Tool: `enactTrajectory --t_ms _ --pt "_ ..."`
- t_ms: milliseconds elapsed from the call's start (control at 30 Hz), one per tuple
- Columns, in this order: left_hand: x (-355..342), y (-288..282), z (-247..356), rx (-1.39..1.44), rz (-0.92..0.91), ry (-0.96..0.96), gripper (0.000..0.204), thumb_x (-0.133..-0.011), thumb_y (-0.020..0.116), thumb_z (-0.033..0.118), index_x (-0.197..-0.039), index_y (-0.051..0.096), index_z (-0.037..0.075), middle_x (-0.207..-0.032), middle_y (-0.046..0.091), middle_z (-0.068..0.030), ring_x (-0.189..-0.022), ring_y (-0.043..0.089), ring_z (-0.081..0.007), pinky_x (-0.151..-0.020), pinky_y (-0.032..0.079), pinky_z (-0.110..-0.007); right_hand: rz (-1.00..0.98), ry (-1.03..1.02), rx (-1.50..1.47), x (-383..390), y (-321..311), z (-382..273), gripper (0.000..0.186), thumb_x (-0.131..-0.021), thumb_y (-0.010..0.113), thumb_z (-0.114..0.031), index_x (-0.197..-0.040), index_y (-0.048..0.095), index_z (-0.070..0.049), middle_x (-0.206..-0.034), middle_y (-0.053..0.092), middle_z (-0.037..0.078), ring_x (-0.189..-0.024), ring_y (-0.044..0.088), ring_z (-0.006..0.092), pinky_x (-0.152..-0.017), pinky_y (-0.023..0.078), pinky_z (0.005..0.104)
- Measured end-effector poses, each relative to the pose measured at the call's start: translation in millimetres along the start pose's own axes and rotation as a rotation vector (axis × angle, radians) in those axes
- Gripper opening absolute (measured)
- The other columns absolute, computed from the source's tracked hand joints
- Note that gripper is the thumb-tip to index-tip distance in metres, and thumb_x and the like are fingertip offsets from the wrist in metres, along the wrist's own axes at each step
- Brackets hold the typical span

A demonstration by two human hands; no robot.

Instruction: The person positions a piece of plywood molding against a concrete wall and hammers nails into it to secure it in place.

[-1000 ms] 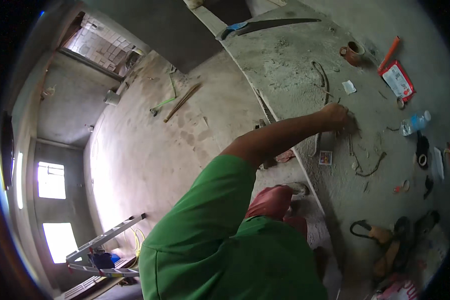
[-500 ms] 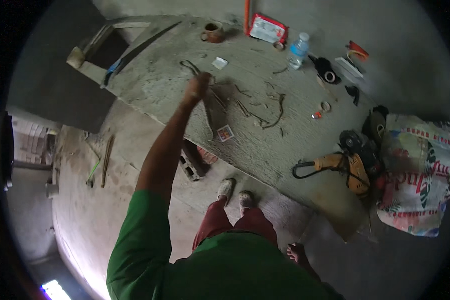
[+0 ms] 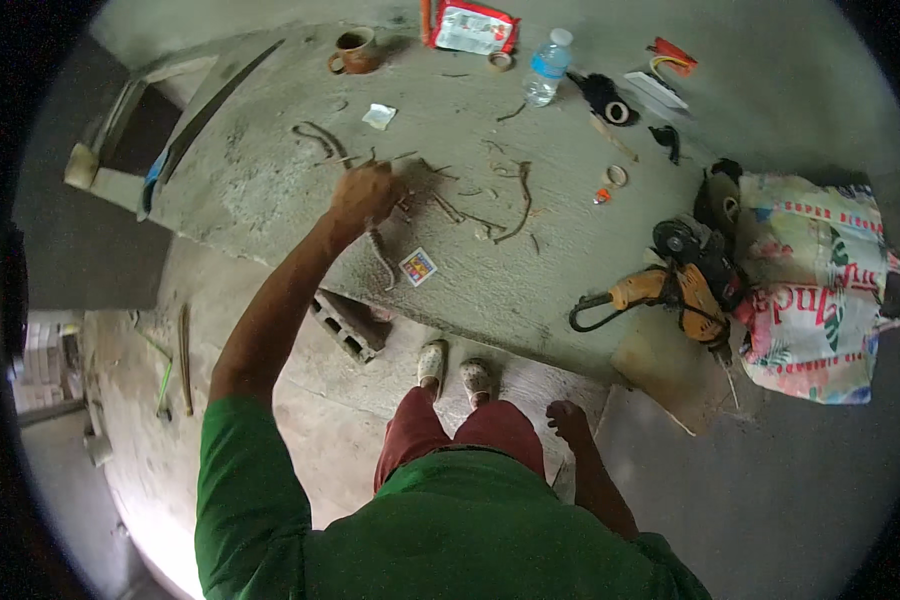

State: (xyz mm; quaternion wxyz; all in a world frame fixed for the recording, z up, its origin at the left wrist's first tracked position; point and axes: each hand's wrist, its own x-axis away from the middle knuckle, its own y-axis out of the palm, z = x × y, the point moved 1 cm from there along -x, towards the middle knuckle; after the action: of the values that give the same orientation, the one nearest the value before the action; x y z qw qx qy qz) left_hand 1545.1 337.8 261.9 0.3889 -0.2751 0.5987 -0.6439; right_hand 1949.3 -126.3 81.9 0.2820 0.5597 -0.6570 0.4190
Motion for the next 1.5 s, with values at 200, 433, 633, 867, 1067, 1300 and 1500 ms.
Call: enactTrajectory --t_ms 200,433,633,867,1067,1300,1500 --pt "5.7 38.6 -40.9 -0.025 -0.051 0.112 0.016 -0.09 0.062 0.02 -0.092 0.07 0.005 -0.093 0.069 -0.0164 -0.085 0.069 -0.0339 -0.071 0.056 -0.044 0.007 0.086 0.035 13.4 3.9 41.8 0.025 -0.096 0.06 -0.027 -0.11 0.066 -0.007 -0.094 0.071 0.005 -0.073 0.067 0.0161 -0.059 0.051 0.0338" --pt "-10.5 16.4 -25.0 -0.181 -0.11 0.306 0.016 -0.085 0.061 0.013 -0.091 0.071 0.002 -0.094 0.072 -0.0152 -0.092 0.071 -0.0268 -0.075 0.058 -0.039 -0.027 0.335 -0.177 40.5 21.0 86.8 0.015 -0.095 0.065 -0.023 -0.098 0.062 -0.009 -0.071 0.052 -0.003 -0.057 0.047 0.0086 -0.047 0.034 0.0252" --pt "-26.1 -5.1 -28.2 -0.18 -0.235 0.359 0.018 -0.089 0.062 0.02 -0.087 0.071 0.005 -0.083 0.071 -0.0141 -0.084 0.072 -0.0275 -0.072 0.058 -0.04 -0.088 0.348 -0.111 -1.4 15.1 114.1 0.023 -0.091 0.072 -0.031 -0.099 0.067 -0.009 -0.071 0.061 0.001 -0.054 0.054 0.0124 -0.046 0.043 0.0305" --pt "-26.9 -1.0 -32.0 -0.082 -0.203 0.45 0.021 -0.093 0.063 0.027 -0.089 0.072 0.009 -0.078 0.07 -0.0144 -0.074 0.07 -0.0295 -0.066 0.056 -0.041 0.016 -0.149 0.174 -56.9 7.9 37.3 0.016 -0.083 0.071 -0.021 -0.088 0.062 -0.009 -0.085 0.069 0.004 -0.07 0.066 0.0232 -0.062 0.053 0.0423" --pt "-25.7 -13.2 -36.9 0.231 -0.294 0.07 0.021 -0.093 0.064 0.027 -0.093 0.07 0.008 -0.084 0.072 -0.0144 -0.079 0.071 -0.0308 -0.07 0.056 -0.044 -0.249 -0.092 -0.304 -99.7 -13.9 67.6 0.019 -0.092 0.066 -0.022 -0.103 0.068 -0.006 -0.098 0.071 0.004 -0.068 0.065 0.0133 -0.052 0.05 0.0326" --pt "7.9 -3.3 -38.8 0.175 -0.14 -0.011 0.019 -0.092 0.063 0.029 -0.094 0.07 0.011 -0.086 0.07 -0.0129 -0.079 0.069 -0.0343 -0.069 0.055 -0.046 -0.159 0.254 -0.434 -71.5 -26.9 49.5 0.018 -0.093 0.064 -0.017 -0.107 0.062 -0.007 -0.081 0.065 0.003 -0.061 0.058 0.0114 -0.046 0.041 0.0288" --pt "7.3 -5.8 -32.8 0.145 -0.033 0.152 0.018 -0.092 0.063 0.027 -0.095 0.07 0.011 -0.092 0.07 -0.0141 -0.084 0.068 -0.0363 -0.072 0.055 -0.046 -0.07 0.256 -0.039 -47.0 -21.4 30.4 0.028 -0.086 0.073 -0.023 -0.105 0.067 -0.004 -0.081 0.068 0.007 -0.063 0.063 0.0172 -0.05 0.047 0.0327"
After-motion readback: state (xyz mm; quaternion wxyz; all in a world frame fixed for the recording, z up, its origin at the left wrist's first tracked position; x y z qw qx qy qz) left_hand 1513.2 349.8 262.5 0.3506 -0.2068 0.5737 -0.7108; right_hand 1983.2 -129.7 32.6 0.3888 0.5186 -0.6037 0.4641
